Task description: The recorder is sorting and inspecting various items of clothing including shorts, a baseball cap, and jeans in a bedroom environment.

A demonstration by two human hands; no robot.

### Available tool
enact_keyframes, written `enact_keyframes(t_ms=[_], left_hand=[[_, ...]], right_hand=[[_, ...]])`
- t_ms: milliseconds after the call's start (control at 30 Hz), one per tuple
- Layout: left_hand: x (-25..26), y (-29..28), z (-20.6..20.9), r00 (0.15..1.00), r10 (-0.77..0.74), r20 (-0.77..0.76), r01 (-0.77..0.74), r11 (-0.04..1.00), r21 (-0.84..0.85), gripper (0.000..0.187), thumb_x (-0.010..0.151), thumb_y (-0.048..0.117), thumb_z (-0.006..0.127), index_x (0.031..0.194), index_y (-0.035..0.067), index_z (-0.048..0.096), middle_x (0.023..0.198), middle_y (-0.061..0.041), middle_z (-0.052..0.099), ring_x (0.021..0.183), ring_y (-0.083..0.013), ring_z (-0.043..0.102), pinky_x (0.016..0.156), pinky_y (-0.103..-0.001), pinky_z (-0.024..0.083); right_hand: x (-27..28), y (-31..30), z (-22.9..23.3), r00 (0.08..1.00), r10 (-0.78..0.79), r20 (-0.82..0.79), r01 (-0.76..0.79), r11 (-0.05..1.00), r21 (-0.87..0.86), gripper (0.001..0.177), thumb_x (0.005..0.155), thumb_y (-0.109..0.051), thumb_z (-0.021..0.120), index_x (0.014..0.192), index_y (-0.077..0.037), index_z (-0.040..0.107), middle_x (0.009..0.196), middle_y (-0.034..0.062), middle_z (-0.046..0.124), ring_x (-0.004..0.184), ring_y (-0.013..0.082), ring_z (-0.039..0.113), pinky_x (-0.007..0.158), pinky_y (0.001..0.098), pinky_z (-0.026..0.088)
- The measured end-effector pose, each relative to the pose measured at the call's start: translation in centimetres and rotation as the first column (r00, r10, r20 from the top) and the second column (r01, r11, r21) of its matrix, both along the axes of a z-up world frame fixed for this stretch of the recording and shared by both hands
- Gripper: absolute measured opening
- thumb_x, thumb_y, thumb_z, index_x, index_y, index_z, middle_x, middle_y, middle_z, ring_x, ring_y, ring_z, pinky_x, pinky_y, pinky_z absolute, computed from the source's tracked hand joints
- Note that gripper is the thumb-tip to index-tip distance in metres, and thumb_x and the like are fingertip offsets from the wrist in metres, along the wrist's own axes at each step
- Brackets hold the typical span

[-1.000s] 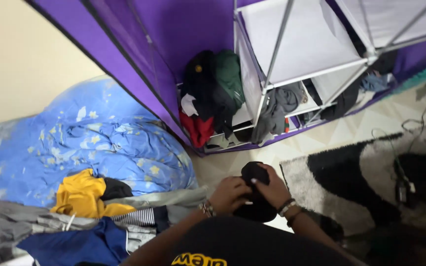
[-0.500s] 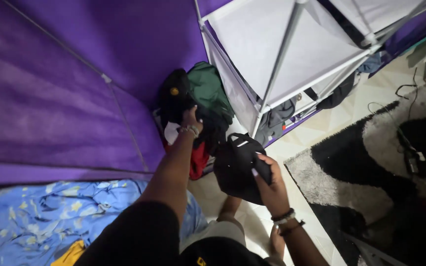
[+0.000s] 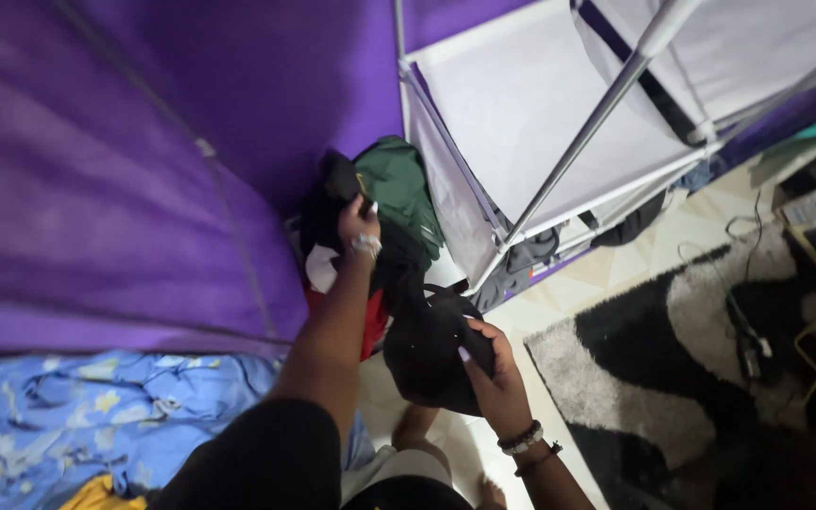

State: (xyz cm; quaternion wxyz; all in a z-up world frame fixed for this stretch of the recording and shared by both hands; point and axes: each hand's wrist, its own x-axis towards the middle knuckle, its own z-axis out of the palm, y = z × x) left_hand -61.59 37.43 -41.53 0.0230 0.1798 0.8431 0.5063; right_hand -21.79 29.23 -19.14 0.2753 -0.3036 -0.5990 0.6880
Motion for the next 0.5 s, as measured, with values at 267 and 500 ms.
enact_keyframes(t_ms=[267, 500], left_hand=[[25.2, -19.2, 7.7, 0.981, -0.088, 0.170, 0.020, 0.931, 0.364, 0.022, 0.086, 0.001, 0.073, 0.107, 0.010, 0.075, 0.105, -0.005, 0.078, 0.094, -0.0149, 0.072, 0.088, -0.030, 0.056], [42.4, -32.9, 21.5, 0.721, -0.381, 0.579, -0.198, 0.688, 0.699, 0.052, 0.083, -0.013, 0.050, 0.125, 0.019, 0.049, 0.125, -0.012, 0.065, 0.113, -0.0212, 0.068, 0.099, -0.038, 0.056]], right_hand=[[7.8, -0.2, 2.3, 0.997, 0.066, -0.033, -0.060, 0.987, 0.148, 0.050, 0.092, 0.008, 0.052, 0.140, -0.003, 0.051, 0.135, 0.0072, 0.059, 0.127, 0.0149, 0.055, 0.109, 0.0293, 0.041], [17.9, -2.4, 11.0, 0.956, 0.260, -0.133, -0.255, 0.965, 0.053, 0.055, 0.094, 0.000, 0.060, 0.147, -0.002, 0.048, 0.142, 0.0078, 0.056, 0.128, 0.0161, 0.053, 0.111, 0.0311, 0.039]])
